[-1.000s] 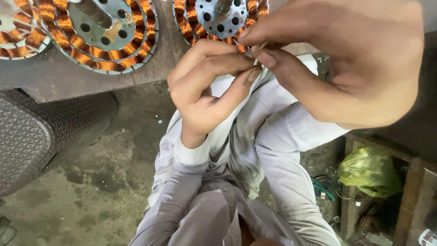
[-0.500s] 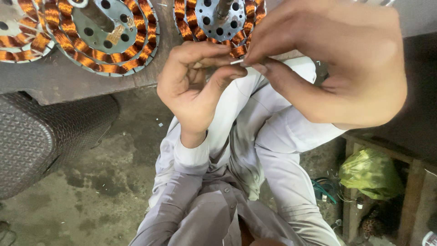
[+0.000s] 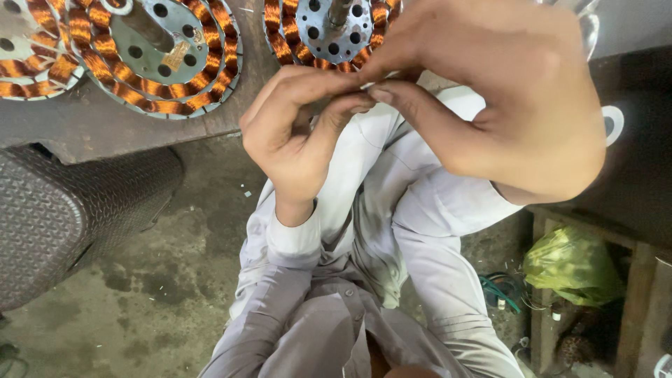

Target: The person inserts white plastic spacers into the slots of a copper-wound stator, using a screwdriver to push them in and scissors to trim excess material. The person handles multiple stators on a workbench.

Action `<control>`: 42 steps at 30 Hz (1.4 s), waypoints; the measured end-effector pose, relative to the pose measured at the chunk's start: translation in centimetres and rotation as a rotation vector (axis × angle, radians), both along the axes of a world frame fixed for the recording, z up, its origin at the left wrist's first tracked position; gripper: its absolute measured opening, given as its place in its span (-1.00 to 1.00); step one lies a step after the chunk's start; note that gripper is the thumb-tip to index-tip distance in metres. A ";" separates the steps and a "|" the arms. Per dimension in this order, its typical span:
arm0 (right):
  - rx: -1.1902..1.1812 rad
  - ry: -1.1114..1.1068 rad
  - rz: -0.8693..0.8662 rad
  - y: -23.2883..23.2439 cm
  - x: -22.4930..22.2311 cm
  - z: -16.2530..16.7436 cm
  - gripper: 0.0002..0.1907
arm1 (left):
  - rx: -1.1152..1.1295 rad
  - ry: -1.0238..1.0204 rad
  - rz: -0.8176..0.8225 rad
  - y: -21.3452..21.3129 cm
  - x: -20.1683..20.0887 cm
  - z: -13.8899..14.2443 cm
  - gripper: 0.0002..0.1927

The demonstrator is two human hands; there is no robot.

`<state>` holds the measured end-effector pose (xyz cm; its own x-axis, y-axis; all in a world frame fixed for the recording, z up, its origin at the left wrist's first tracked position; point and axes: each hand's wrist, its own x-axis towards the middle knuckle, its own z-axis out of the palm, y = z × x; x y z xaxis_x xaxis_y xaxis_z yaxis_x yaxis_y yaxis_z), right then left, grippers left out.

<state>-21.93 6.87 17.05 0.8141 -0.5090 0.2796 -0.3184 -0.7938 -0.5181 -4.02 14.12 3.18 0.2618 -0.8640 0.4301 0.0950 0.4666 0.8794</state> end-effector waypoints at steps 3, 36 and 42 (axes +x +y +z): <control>-0.005 0.017 -0.034 0.1 0.1 -0.3 -0.77 | 0.035 0.182 -0.065 0.2 -0.3 -0.4 -0.77; -0.352 0.018 -0.225 0.0 1.8 -1.4 -0.67 | 0.105 0.138 -0.024 -1.8 0.3 -0.5 -0.88; -0.310 0.006 -0.219 0.2 1.6 -1.4 -0.74 | 0.102 0.078 0.023 -1.7 0.3 -0.2 -0.92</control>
